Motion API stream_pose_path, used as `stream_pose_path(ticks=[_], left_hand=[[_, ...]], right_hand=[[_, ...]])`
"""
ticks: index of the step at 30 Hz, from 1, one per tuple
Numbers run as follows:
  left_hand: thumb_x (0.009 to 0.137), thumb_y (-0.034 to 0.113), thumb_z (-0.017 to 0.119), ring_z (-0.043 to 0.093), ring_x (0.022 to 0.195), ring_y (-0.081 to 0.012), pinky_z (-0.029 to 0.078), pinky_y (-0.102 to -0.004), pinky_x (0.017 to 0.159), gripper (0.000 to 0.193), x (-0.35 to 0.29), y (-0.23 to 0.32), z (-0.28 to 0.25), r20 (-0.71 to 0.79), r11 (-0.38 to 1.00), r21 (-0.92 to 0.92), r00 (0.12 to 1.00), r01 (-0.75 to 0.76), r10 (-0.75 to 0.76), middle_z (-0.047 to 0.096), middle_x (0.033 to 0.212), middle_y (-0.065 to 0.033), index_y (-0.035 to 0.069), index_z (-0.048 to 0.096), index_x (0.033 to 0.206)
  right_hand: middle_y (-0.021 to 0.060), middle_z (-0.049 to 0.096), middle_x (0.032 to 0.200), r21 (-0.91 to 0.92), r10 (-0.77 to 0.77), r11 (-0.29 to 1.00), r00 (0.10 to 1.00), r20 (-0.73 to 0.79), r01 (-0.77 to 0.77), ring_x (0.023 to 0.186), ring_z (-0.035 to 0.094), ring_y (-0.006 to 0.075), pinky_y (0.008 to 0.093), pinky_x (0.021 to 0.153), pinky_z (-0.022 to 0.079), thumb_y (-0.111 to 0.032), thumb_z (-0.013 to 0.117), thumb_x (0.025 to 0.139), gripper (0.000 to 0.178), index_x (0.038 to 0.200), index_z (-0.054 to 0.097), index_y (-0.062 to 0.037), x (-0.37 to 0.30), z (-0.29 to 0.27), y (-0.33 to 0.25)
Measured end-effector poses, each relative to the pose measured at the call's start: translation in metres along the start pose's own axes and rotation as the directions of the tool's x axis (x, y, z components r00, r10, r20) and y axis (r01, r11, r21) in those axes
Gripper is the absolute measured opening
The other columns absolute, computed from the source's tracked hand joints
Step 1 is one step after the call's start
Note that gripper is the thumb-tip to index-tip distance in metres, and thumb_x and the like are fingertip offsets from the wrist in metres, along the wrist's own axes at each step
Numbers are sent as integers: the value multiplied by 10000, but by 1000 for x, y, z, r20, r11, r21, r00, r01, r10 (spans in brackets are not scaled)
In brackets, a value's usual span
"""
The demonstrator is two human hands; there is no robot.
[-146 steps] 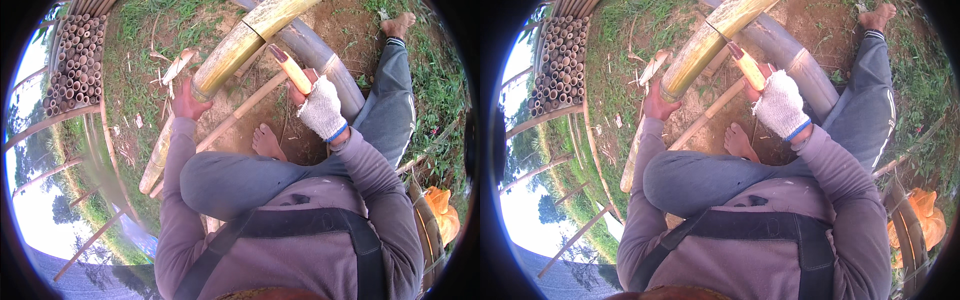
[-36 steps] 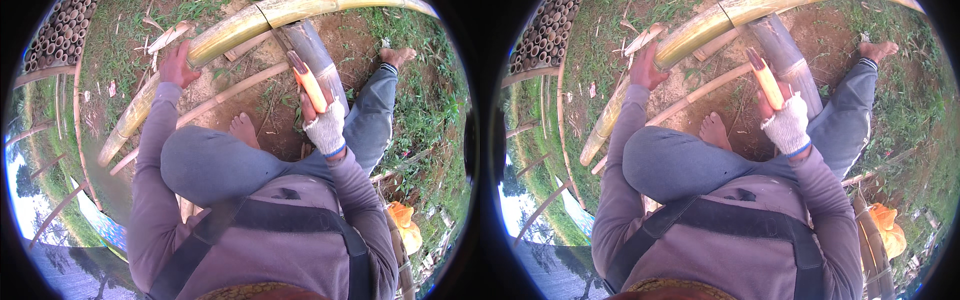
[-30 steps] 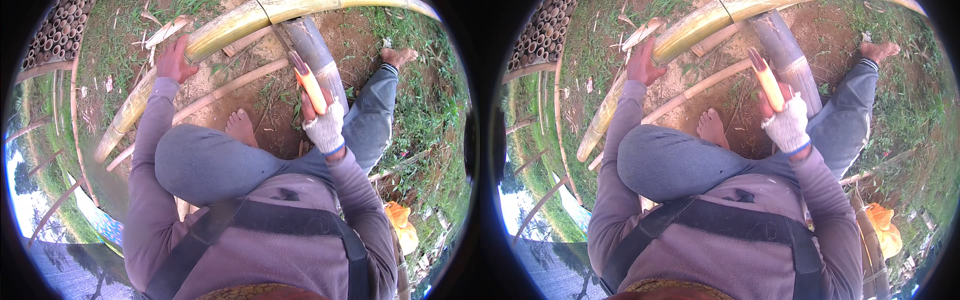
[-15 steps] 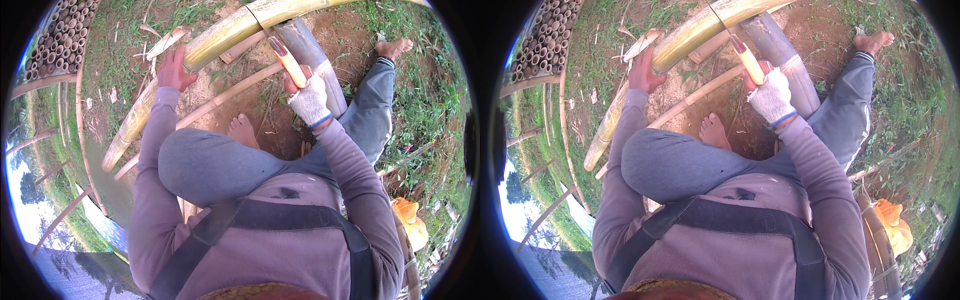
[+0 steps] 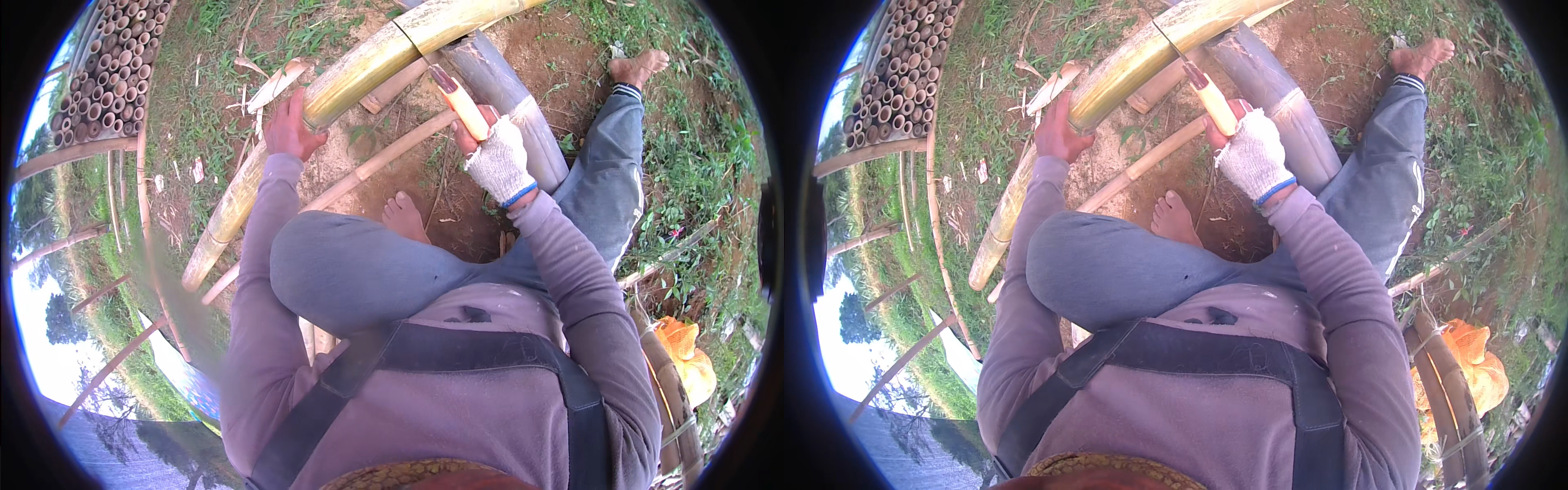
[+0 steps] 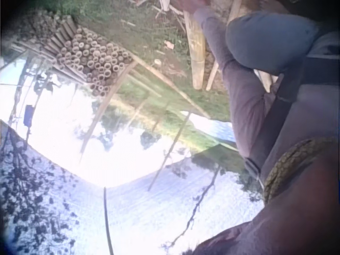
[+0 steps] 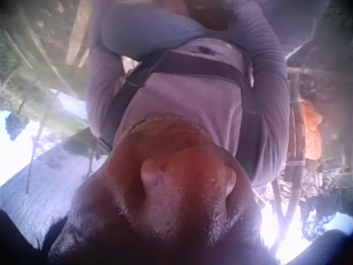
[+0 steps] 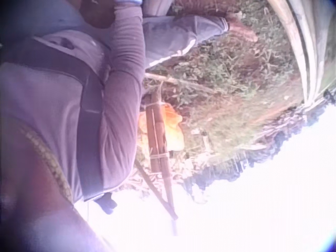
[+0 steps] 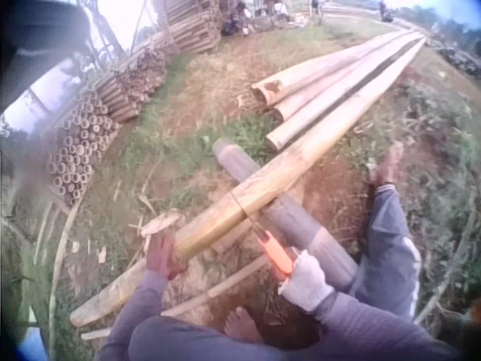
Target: The person uses a hand saw to cut long bamboo poles into shorter sections. They position each pole on a support, saw through it, and then move the cut pieces aside to continue with the next pole.
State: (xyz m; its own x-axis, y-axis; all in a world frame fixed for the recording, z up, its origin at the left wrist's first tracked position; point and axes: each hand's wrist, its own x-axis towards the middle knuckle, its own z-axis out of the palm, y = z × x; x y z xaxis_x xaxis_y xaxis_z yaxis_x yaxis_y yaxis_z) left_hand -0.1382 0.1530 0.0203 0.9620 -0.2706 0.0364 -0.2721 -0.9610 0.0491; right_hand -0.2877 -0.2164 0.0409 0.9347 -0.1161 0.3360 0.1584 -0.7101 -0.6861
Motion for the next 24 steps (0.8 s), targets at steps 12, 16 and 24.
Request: stream_pose_path(ticks=[12, 16, 24], left_hand=[[649, 317, 1006, 578, 1400, -352, 446, -561, 1161, 1167, 0, 0, 6, 23, 999, -2, 999, 44, -44, 577, 1529, -141, 220, 400, 1642], [653, 309, 997, 585, 1391, -376, 462, -548, 1158, 1132, -7, -19, 4, -55, 994, 27, 993, 106, -104, 582, 1525, -162, 184, 424, 1621], [640, 320, 982, 580, 1375, -387, 427, -560, 1163, 1111, -106, 7, -38, -62, 994, -107, 998, -13, 6, 599, 1501, -155, 156, 458, 1605]], right_hand=[[221, 693, 806, -148, 93, 984, 995, -24, -95, 718, 707, 420, 491, 644, 561, -338, 740, 994, 289, 1003, 687, -54, 11, 33, 36], [158, 688, 913, 40, -54, 998, 995, 85, 51, 786, 688, 385, 451, 715, 541, -165, 783, 965, 178, 1045, 701, -28, -55, -27, 5], [227, 655, 1282, 73, 54, 993, 900, 433, -95, 1202, 652, 399, 484, 1039, 538, -368, 897, 869, 774, 1447, 548, 10, -55, -63, -17]])
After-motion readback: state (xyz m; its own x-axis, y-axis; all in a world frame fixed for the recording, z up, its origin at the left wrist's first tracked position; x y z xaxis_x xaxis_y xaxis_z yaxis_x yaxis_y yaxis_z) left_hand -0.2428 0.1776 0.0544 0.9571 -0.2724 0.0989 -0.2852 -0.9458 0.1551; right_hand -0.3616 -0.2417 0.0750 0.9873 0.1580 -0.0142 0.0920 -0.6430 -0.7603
